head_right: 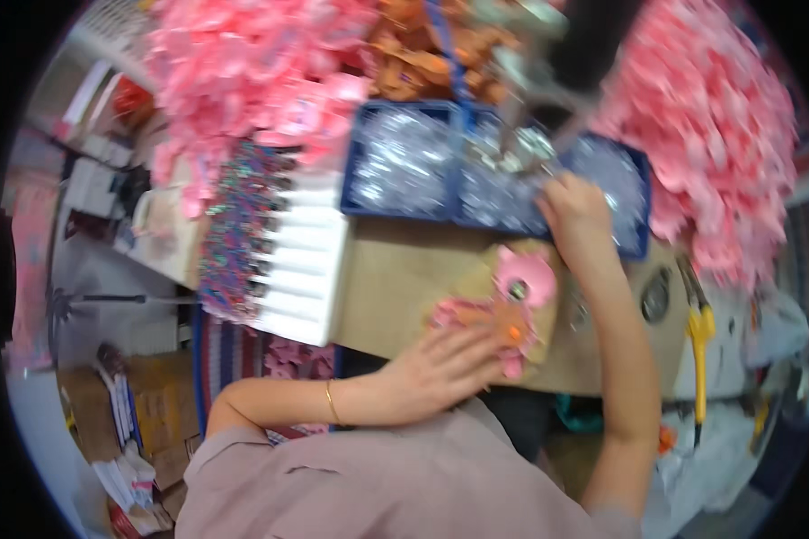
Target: Assembling electronic and structural components of a pink toy horse on a factory production line.
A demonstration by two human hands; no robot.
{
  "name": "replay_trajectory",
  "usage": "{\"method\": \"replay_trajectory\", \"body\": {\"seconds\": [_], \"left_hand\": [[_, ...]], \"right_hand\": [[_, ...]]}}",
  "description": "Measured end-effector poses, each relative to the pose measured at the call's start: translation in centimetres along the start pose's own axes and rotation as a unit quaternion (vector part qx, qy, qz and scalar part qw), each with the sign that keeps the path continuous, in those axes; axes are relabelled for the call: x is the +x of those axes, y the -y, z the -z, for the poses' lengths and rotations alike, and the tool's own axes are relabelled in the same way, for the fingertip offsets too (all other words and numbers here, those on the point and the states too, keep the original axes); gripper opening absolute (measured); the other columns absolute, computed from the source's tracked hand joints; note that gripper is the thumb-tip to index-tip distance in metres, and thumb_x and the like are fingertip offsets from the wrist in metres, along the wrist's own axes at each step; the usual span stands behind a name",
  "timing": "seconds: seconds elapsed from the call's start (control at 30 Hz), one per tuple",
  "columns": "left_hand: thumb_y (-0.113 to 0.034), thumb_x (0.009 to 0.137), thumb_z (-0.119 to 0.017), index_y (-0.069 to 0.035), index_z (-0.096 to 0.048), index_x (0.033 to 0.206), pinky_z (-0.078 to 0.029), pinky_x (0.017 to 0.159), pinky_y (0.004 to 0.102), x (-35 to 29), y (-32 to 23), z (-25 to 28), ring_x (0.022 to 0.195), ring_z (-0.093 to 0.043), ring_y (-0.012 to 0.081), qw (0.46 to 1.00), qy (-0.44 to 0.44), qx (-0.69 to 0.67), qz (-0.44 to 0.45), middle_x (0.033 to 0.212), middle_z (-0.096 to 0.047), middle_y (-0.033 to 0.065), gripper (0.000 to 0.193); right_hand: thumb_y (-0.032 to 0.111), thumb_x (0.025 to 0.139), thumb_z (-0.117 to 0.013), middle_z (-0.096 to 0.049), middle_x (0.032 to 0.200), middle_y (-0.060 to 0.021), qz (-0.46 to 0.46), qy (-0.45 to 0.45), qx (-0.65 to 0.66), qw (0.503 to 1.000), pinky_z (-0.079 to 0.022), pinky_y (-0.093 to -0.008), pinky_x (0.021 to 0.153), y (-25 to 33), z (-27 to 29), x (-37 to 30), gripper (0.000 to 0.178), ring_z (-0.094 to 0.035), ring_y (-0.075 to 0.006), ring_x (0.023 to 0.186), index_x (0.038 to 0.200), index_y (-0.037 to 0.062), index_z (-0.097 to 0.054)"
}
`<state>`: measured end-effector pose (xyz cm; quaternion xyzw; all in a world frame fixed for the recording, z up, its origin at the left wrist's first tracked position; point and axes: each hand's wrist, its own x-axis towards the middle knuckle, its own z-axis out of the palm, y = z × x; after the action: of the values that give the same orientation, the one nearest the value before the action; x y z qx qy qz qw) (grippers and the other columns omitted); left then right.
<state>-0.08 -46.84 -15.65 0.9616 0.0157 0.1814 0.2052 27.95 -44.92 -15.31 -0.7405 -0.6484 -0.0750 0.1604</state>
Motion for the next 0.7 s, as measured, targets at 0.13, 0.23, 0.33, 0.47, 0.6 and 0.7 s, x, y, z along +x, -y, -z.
{"method": "replay_trajectory", "body": {"seconds": [0.13,0.23,0.33,0.47,0.6,0.7], "left_hand": [[-0.011,0.072,-0.062,-0.003,-0.061,0.104,-0.045,0.095,0.0421,0.5,5.2,5.9,0.114,-0.054,0.0324,0.992,-0.108,-0.006,0.067,0.123,-0.054,0.0195,0.033],[-0.021,0.077,-0.067,-0.002,-0.060,0.094,-0.052,0.074,0.0441,2.9,14.6,11.9,0.091,-0.060,0.0390,0.934,-0.153,0.227,0.231,0.104,-0.058,0.0244,0.027],[-0.063,0.086,-0.051,0.004,-0.039,0.135,-0.050,0.080,0.0495,5.2,22.0,15.4,0.096,-0.060,0.0449,0.827,-0.130,0.305,0.453,0.106,-0.057,0.0334,0.084],[-0.060,0.085,-0.052,0.002,-0.026,0.143,-0.046,0.090,0.0493,5.1,27.7,14.5,0.106,-0.059,0.0441,0.850,0.013,0.246,0.466,0.111,-0.059,0.0347,0.089],[-0.039,0.085,-0.061,-0.004,-0.055,0.119,-0.053,0.074,0.0455,2.4,31.2,14.8,0.087,-0.064,0.0376,0.847,-0.053,0.415,0.328,0.091,-0.063,0.0242,0.050],[-0.044,0.085,-0.064,0.005,-0.055,0.117,-0.051,0.077,0.0437,-4.4,34.5,18.8,0.100,-0.059,0.0302,0.829,-0.160,0.445,0.300,0.113,-0.058,0.0218,0.059]], "right_hand": [[0.007,0.082,-0.065,-0.059,0.088,-0.0104,-0.024,-0.056,0.149,0.987,-0.048,-0.0334,0.073,-1.6,-0.6,-2.2,0.014,-0.062,-0.0259,0.084,0.096,0.0019,-0.063],[0.005,0.087,-0.061,-0.060,0.089,-0.0094,-0.121,-0.090,0.241,0.959,-0.048,-0.0299,0.071,-0.2,0.6,-2.9,0.013,-0.063,-0.0217,0.083,0.099,0.0002,-0.061],[0.009,0.093,-0.058,-0.064,0.093,-0.0064,-0.235,-0.082,0.275,0.929,-0.047,-0.0240,0.074,-0.4,0.4,-4.7,0.014,-0.061,-0.0107,0.085,0.105,0.0028,-0.062],[0.010,0.092,-0.060,-0.066,0.101,-0.0083,-0.304,-0.085,0.517,0.796,-0.049,-0.0247,0.082,0.6,1.3,-8.2,0.021,-0.063,-0.0129,0.092,0.109,-0.0021,-0.062],[0.010,0.094,-0.056,-0.063,0.106,-0.0102,-0.351,-0.090,0.563,0.743,-0.049,-0.0265,0.082,1.0,2.3,-11.2,0.020,-0.062,-0.0151,0.093,0.110,-0.0018,-0.057],[0.009,0.092,-0.058,-0.061,0.106,-0.0087,-0.348,-0.048,0.579,0.735,-0.049,-0.0258,0.082,3.1,4.7,-12.6,0.025,-0.061,-0.0133,0.093,0.114,-0.0020,-0.055]]}}
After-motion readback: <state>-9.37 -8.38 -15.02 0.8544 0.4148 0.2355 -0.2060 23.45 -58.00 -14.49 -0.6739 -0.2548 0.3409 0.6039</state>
